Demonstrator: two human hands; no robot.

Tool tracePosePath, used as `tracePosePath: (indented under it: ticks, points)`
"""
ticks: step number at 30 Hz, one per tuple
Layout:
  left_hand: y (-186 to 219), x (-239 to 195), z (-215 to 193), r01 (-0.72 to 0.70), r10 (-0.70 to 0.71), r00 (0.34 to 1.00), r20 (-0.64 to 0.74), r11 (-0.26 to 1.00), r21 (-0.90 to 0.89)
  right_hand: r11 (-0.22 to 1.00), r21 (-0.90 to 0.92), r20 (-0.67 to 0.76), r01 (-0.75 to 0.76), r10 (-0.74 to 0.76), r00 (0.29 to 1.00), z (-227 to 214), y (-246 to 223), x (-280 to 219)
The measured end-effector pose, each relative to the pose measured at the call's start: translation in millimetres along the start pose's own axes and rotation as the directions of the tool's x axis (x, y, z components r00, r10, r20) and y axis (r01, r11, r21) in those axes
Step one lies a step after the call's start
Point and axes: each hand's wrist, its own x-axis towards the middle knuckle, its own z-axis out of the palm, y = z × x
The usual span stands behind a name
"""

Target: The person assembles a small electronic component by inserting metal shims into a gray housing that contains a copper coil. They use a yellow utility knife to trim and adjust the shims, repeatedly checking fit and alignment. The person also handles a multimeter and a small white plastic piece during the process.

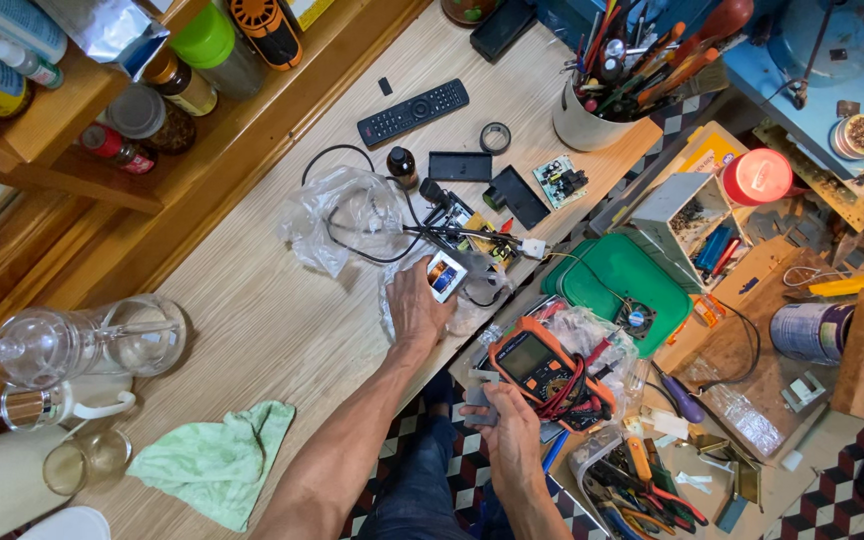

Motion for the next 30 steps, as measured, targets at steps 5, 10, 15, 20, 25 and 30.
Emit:
tracePosePath:
  ticks: [5, 10, 15, 20, 25, 30]
  points:
    - [-3.4, -0.2, -5.5, -0.039, 0.039, 0.999, -0.004, 0.999, -0.023, 1.000, -0.014, -0.041, -0.027, 0.027, 0.999, -3.3, 0.4, -1.7]
    - [5.4, 0.9, -28.1, -0.065, 0.065, 0.998, 0.012, 0.998, -0.024, 0.999, -0.017, -0.026, -0.045, 0.044, 0.999, -3.8, 5.9, -1.0]
    - [10.3, -4.8, -68.8, -0.169, 0.165, 0.985, -0.057, 0.983, -0.066, 0.998, -0.049, 0.015, -0.033, 0.034, 0.999, 3.2, 14.6, 0.6]
    - [-0.8, -24.7, -115.2, -0.153, 0.149, 0.987, -0.060, 0.987, -0.057, 0.955, -0.273, 0.029, 0.119, -0.115, 0.993, 20.2, 15.9, 2.8]
    - [-30.6, -59.0, -151.8, -0.114, 0.114, 0.989, -0.097, 0.993, -0.001, 0.749, -0.373, 0.064, 0.548, -0.568, 0.821, 45.0, -30.8, 47.7]
    - [-51.0, -96.3, -162.4, 0.044, -0.043, 0.993, -0.114, 0.999, 0.009, 0.863, -0.284, 0.072, 0.419, -0.417, 0.906, 81.8, -92.2, 108.7]
